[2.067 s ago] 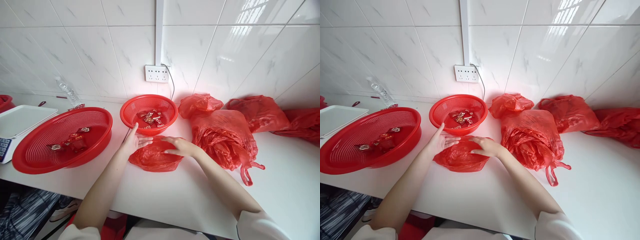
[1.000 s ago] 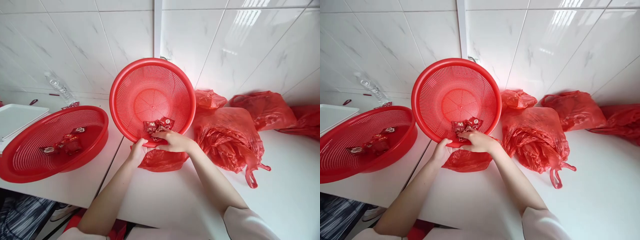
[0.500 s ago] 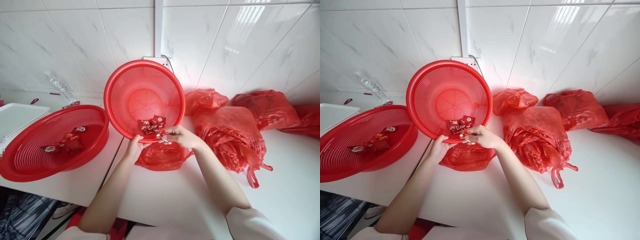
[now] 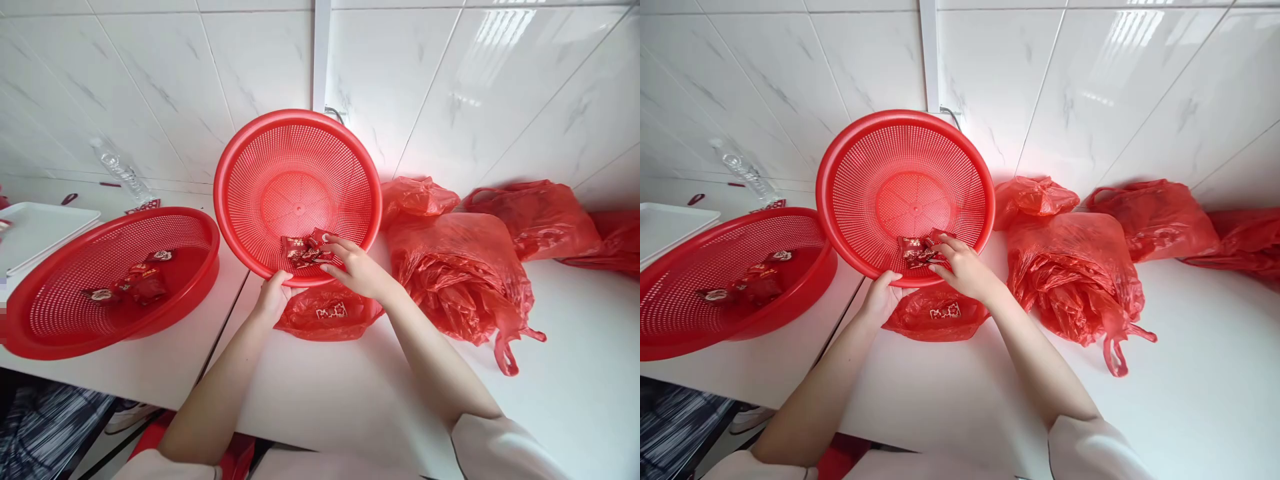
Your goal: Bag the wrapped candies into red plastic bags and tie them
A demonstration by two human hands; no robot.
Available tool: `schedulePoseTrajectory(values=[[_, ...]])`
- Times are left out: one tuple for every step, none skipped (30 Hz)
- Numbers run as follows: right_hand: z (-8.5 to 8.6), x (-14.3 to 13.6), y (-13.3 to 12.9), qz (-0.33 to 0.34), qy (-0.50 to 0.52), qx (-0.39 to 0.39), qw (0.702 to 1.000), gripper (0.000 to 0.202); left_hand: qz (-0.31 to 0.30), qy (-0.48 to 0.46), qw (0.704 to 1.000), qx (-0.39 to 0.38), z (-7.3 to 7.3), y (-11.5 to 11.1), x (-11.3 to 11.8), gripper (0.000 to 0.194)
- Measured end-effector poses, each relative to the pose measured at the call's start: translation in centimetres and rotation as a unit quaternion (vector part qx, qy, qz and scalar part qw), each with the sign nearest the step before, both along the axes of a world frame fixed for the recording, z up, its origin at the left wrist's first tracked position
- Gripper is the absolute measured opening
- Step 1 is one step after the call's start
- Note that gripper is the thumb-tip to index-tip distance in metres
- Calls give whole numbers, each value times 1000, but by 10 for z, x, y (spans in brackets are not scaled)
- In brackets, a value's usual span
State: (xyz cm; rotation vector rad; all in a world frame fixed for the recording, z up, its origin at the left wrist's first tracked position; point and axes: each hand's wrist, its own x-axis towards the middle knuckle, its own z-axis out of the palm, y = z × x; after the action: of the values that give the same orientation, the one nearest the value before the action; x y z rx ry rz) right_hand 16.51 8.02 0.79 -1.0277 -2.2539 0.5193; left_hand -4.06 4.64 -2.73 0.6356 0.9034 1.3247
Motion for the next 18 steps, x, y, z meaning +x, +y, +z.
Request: schedulePoseTrajectory(values=[[-5, -1, 2, -16, -40, 20, 999, 47, -8, -6, 1000, -1, 0, -1, 1, 18], [-8, -2, 3, -25, -77, 31, 996, 50, -12, -12, 1000, -2, 0, -2, 2, 16], [-10, -3, 3, -23, -107, 31, 993, 52, -12, -17, 1000, -4, 0, -2, 2, 13], [-11, -3, 4, -10, -127, 25, 991, 53, -11, -20, 1000, -6, -1, -2, 2, 12], [-11, -2, 4, 8, -137, 16, 990, 54, -9, -22, 1000, -6, -1, -2, 2, 12], [-9, -1, 4, 23, -140, 9, 990, 55, -9, -24, 1000, -6, -1, -2, 1, 13], [-6, 1, 4, 36, -138, 5, 990, 56, -10, -25, 1000, -6, -1, -2, 1, 16], [-3, 4, 4, 45, -133, 4, 990, 56, -14, -26, 1000, -6, -2, -1, 0, 18], [0, 6, 4, 54, -125, 3, 991, 56, -18, -27, 999, -7, -2, -1, 0, 19], [3, 9, 4, 63, -112, 2, 992, 52, -19, -26, 999, -11, -3, 0, -1, 20], [5, 11, 5, 74, -95, -4, 993, 46, -17, -22, 999, -16, -4, 0, -1, 20], [6, 13, 5, 83, -72, -12, 994, 39, -14, -19, 1000, -21, -5, 1, -1, 21], [6, 15, 6, 87, -46, -24, 995, 32, -11, -16, 999, -26, -5, 1, -2, 21], [6, 16, 7, 80, -15, -38, 996, 27, -8, -15, 999, -29, -6, 2, -2, 21], [5, 16, 9, 64, 21, -53, 996, 24, -5, -15, 999, -29, -6, 2, -2, 20], [4, 16, 10, 43, 65, -72, 994, 22, -4, -15, 1000, -27, -6, 2, -2, 19], [2, 16, 12, 23, 116, -97, 988, 22, -5, -16, 1000, -22, -6, 2, -3, 17], [0, 16, 14, 11, 171, -132, 976, 24, -6, -16, 1000, -17, -5, 2, -3, 17]])
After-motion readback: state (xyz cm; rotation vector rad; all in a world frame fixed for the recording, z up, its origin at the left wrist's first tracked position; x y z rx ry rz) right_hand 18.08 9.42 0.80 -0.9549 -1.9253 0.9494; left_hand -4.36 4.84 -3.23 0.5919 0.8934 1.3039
